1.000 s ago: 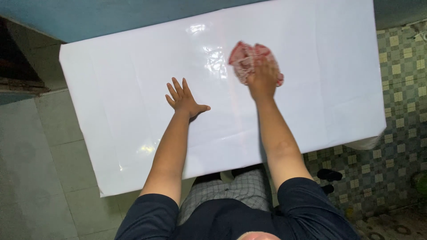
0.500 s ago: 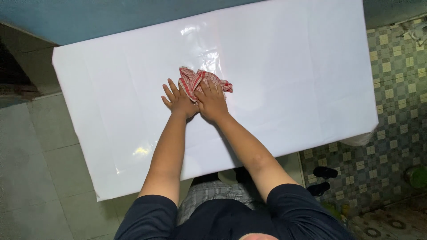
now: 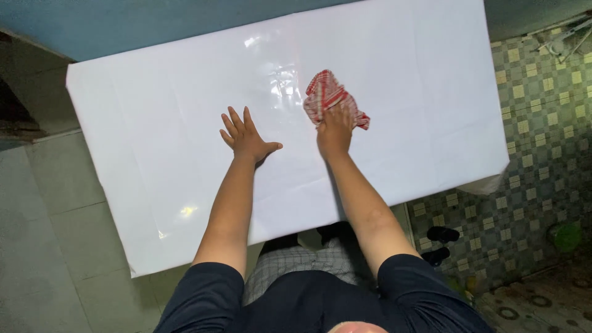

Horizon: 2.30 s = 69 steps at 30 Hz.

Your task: The person wipes a large white rectangular surface with a red and white checkered cloth, using repetitive back-and-forth motions across the top. The cloth is occasionally refolded during the process.

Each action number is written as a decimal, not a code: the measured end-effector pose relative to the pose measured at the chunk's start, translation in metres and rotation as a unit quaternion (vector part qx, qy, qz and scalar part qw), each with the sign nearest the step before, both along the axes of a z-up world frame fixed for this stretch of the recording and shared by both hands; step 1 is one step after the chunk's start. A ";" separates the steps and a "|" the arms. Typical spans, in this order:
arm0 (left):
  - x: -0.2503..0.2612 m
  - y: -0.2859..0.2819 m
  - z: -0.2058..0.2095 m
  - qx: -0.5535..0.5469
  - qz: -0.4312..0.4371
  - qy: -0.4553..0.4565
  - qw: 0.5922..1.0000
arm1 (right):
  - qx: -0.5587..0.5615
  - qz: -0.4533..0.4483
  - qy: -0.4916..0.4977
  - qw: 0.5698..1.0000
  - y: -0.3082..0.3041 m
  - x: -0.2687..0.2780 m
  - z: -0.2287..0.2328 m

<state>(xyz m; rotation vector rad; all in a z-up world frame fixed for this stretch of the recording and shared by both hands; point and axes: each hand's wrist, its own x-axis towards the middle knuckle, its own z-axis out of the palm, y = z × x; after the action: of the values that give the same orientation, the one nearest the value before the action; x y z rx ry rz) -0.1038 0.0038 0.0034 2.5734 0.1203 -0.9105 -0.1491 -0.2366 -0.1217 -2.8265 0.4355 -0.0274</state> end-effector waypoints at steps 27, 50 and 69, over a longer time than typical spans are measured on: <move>-0.229 -0.045 -0.028 -0.605 0.338 -0.057 0.718 | 0.434 0.025 0.069 0.898 -0.002 -0.179 0.122; -0.289 -0.158 0.091 -0.756 0.316 -0.150 0.553 | 0.557 0.186 0.030 0.809 -0.118 -0.257 0.211; -0.222 -0.063 0.048 -0.501 0.321 -0.066 0.801 | 0.785 -0.155 -0.149 0.581 -0.062 -0.200 0.210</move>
<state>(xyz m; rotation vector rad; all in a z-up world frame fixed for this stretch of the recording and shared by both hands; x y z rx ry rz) -0.3262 -0.0592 0.0512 1.4185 0.3372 -0.3451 -0.3489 -0.2988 0.0882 -0.9072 0.4727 -0.1153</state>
